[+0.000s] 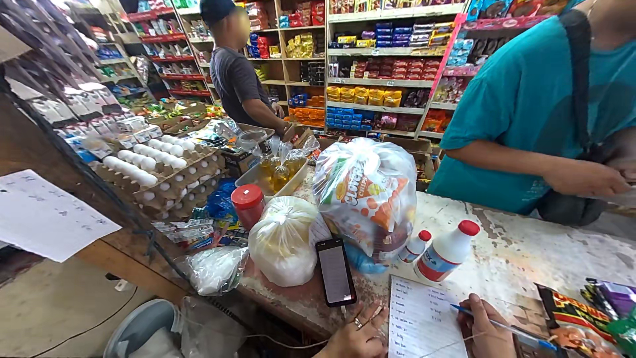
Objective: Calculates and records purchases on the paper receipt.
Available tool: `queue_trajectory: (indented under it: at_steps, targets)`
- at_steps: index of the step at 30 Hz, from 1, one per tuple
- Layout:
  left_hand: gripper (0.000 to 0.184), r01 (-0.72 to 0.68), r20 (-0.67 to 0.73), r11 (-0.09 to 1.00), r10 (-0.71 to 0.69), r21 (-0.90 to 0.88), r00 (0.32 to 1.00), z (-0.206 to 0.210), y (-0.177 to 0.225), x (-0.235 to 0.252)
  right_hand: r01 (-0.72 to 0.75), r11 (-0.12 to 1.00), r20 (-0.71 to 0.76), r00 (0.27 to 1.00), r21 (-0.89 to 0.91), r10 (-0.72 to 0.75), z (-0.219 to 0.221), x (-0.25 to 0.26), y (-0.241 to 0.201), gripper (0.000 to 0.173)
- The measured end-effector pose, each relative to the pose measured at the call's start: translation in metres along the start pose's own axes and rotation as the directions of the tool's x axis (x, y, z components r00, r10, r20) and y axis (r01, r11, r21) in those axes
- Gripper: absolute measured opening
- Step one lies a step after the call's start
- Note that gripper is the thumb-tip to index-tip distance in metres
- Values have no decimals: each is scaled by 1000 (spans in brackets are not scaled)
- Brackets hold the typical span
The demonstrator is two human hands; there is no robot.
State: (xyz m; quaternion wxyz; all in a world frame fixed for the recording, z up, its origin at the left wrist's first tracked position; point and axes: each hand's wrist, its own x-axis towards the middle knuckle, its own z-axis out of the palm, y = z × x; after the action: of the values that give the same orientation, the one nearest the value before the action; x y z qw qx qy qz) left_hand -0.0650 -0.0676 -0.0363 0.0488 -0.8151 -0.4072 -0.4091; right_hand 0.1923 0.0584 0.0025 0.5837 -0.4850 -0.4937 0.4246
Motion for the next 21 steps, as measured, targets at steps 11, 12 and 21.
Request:
queue_trajectory:
  at_steps: [11, 12, 21]
  targets:
    - [24, -11, 4, 1000, 11, 7, 1000, -2, -1, 1, 6, 1000, 1, 1000, 2, -6, 1, 0, -1, 36]
    - [23, -7, 8, 1000, 7, -8, 1000, -2, -1, 1, 4, 1000, -1, 1000, 4, -4, 1, 0, -1, 36]
    - [20, -3, 10, 1000, 3, -15, 1000, -1, -1, 0, -18, 1000, -3, 1000, 3, 18, 3, -1, -5, 36]
